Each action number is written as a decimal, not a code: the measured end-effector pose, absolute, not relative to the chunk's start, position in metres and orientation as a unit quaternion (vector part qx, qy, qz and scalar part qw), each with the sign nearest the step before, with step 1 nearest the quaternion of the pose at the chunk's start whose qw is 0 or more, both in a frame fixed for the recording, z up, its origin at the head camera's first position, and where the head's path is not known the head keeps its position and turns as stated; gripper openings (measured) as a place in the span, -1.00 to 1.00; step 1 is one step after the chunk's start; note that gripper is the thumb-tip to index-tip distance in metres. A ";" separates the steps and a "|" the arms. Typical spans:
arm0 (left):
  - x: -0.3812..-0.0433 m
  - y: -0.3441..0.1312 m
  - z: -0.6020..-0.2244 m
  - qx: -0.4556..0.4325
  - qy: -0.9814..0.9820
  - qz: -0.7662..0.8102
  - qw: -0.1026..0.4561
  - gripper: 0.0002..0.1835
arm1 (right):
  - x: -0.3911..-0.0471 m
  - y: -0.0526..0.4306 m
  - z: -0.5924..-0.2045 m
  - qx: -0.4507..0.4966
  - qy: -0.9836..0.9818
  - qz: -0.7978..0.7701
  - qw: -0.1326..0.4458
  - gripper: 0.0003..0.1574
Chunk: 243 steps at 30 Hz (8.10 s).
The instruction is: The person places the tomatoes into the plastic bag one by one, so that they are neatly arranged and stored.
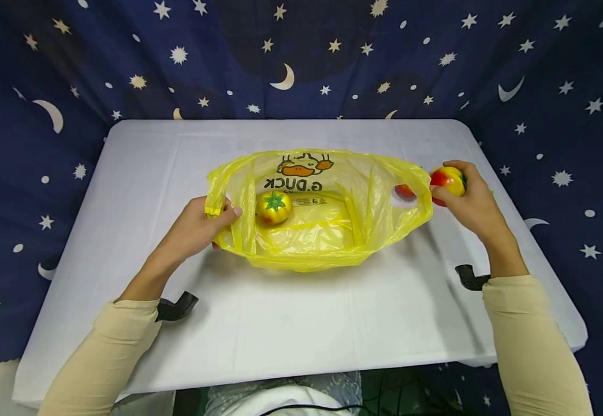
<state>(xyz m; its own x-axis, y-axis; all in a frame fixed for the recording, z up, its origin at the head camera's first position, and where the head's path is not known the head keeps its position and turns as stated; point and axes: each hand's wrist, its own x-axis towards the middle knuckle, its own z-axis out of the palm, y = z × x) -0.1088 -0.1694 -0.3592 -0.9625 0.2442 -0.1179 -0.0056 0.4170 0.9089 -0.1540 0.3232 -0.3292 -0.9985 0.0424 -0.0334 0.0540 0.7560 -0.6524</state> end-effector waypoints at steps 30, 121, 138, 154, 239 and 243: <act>-0.109 -0.168 -0.357 0.072 0.833 0.536 0.115 -0.70 | -0.132 0.185 -0.231 -0.268 0.934 -0.236 -0.007 -0.18; -0.106 -0.166 -0.357 0.075 0.831 0.540 0.112 -0.72 | -0.158 0.115 -0.258 -0.272 0.950 -0.017 0.153 -0.03; -0.106 -0.163 -0.357 0.081 0.829 0.543 0.108 -0.72 | -0.139 0.224 -0.213 -0.176 0.950 -0.249 0.063 0.06; -0.105 -0.163 -0.359 0.077 0.830 0.543 0.108 -0.73 | -0.183 0.301 -0.266 -0.094 0.943 -0.307 0.082 0.01; -0.105 -0.165 -0.362 0.073 0.829 0.544 0.103 -0.72 | -0.235 0.307 -0.345 -0.031 0.949 -0.311 0.049 -0.09; -0.105 -0.165 -0.362 0.074 0.828 0.546 0.102 -0.73 | -0.229 0.302 -0.330 -0.011 0.940 -0.339 0.040 0.03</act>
